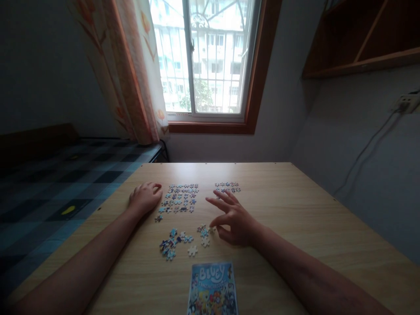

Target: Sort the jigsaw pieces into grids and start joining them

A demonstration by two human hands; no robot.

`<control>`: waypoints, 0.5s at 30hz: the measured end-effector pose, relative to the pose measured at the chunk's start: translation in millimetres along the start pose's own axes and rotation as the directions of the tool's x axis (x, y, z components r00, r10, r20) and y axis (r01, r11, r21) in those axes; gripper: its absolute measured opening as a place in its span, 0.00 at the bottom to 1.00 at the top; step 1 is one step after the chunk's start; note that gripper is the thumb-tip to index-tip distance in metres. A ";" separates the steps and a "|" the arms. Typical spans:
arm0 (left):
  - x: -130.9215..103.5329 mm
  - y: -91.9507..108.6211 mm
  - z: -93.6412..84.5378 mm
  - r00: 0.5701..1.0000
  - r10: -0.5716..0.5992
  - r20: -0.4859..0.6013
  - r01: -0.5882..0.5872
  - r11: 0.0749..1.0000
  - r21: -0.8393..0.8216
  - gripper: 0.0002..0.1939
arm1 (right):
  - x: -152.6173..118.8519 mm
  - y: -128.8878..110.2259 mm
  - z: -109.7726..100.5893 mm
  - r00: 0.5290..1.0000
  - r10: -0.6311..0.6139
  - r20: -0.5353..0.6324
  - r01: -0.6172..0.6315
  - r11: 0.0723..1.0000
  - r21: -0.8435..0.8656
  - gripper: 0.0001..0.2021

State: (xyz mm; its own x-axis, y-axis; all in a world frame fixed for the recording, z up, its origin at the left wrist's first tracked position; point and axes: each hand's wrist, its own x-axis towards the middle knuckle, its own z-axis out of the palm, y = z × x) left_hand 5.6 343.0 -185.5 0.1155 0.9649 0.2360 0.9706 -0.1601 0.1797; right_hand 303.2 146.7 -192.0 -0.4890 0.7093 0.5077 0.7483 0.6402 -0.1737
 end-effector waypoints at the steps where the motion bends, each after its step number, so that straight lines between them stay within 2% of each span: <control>1: 0.1 -0.1 0.3 1.000 -0.001 -0.001 0.001 1.000 -0.002 0.18 | 0.0 -1.8 -0.7 1.000 -0.008 0.023 0.008 1.000 0.010 0.16; 4: 0.2 -0.4 1.0 1.000 0.001 -0.003 -0.001 1.000 -0.006 0.18 | -0.6 0.4 -1.6 0.999 -0.007 0.036 0.006 1.000 0.008 0.15; 9: 0.5 -1.7 2.2 1.000 0.012 -0.010 -0.012 1.000 -0.001 0.18 | -7.4 22.2 -5.9 0.998 0.039 -0.044 -0.043 0.993 -0.110 0.11; 15: 1.4 -3.7 2.5 1.000 0.013 -0.006 -0.013 1.000 0.001 0.19 | -20.5 57.0 -11.8 0.973 0.211 -0.091 -0.226 0.949 -0.219 0.09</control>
State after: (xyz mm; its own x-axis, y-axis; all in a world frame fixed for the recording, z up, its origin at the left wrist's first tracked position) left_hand 2.7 345.4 -188.2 0.1270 0.9615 0.2436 0.9691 -0.1726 0.1761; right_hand 361.2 165.1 -202.4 -0.2774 0.7984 0.5344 0.9190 0.3827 -0.0948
